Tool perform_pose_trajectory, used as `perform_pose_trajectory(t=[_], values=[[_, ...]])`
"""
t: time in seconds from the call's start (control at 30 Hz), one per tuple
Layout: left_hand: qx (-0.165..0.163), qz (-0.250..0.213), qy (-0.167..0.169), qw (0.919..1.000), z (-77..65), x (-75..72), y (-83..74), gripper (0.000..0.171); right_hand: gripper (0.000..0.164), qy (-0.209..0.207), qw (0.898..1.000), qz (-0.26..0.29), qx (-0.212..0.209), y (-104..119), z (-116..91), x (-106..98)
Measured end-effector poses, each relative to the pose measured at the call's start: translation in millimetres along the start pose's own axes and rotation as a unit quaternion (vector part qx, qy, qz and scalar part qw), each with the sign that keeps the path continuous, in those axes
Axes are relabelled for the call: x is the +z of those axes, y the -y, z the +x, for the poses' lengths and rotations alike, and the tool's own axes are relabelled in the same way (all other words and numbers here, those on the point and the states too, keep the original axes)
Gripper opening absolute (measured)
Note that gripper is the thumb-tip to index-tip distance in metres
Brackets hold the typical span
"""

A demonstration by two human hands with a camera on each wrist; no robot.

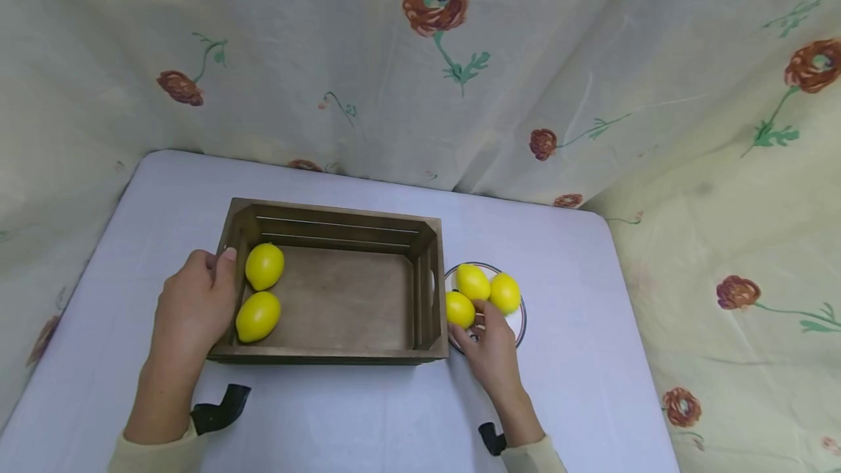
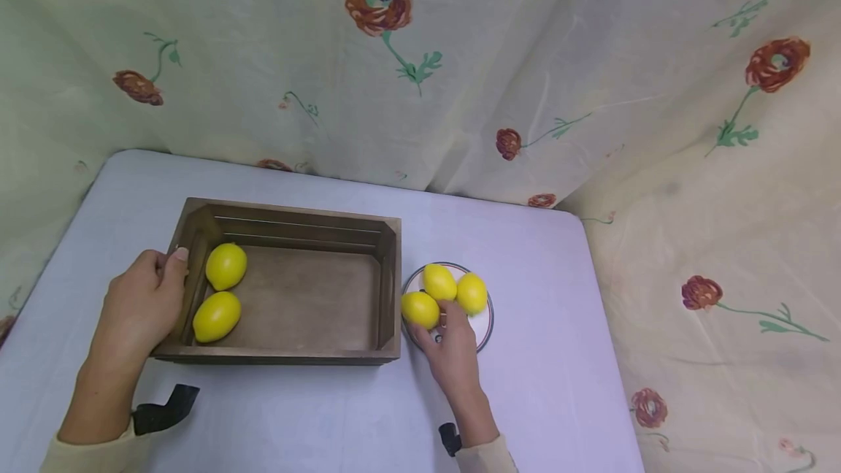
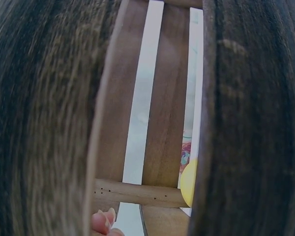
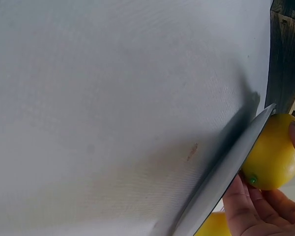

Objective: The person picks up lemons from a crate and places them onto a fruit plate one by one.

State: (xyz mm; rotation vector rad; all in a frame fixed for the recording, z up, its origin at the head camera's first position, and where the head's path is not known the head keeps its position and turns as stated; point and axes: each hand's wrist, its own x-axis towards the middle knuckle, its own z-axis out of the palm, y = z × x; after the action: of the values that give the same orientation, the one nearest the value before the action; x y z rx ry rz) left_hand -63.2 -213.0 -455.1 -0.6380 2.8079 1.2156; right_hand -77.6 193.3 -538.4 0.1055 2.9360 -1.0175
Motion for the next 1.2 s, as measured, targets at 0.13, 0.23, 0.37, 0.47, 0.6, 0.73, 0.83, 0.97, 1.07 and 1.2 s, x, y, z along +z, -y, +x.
perform_pose_trajectory(t=[0.13,0.23,0.37,0.47,0.6,0.73,0.83,0.97,1.07,1.2], values=[[0.001,0.001,-0.003,1.0,-0.1,0.1,0.6,0.065,0.06,-0.004,1.0,0.002,0.011,-0.3,1.4,2.2],[0.003,0.001,-0.005,1.0,-0.1,0.2,0.7,0.064,0.061,-0.007,1.0,0.006,0.021,-0.5,2.3,3.4],[0.007,0.001,-0.007,0.9999,0.0,0.1,0.6,0.063,0.06,-0.013,1.0,0.013,0.022,-0.6,2.9,4.0],[0.007,0.001,-0.007,1.0,0.1,0.2,0.9,0.063,0.059,-0.018,1.0,0.015,0.02,-1.0,2.6,4.5],[0.005,0.001,-0.007,1.0,0.4,0.4,1.5,0.063,0.058,-0.024,0.999,0.012,0.018,-2.1,3.0,5.2],[0.004,0.001,-0.005,1.0,0.5,0.5,1.9,0.064,0.057,-0.028,0.999,0.02,0.024,-1.8,3.6,5.4],[0.004,0.0,-0.003,1.0,0.5,0.3,1.5,0.064,0.056,-0.03,0.998,0.032,0.033,-0.4,4.2,5.3],[0.002,0.0,-0.002,1.0,0.7,-0.1,0.8,0.065,0.056,-0.032,0.998,0.037,0.042,0.8,5.7,5.1],[0.0,0.001,0.0,1.0,0.8,-0.5,0.5,0.065,0.056,-0.028,0.998,0.04,0.047,1.4,6.5,4.6],[-0.005,0.0,0.005,1.0,0.7,-0.2,-0.1,0.066,0.056,-0.024,0.998,0.041,0.052,2.5,6.4,3.0]])
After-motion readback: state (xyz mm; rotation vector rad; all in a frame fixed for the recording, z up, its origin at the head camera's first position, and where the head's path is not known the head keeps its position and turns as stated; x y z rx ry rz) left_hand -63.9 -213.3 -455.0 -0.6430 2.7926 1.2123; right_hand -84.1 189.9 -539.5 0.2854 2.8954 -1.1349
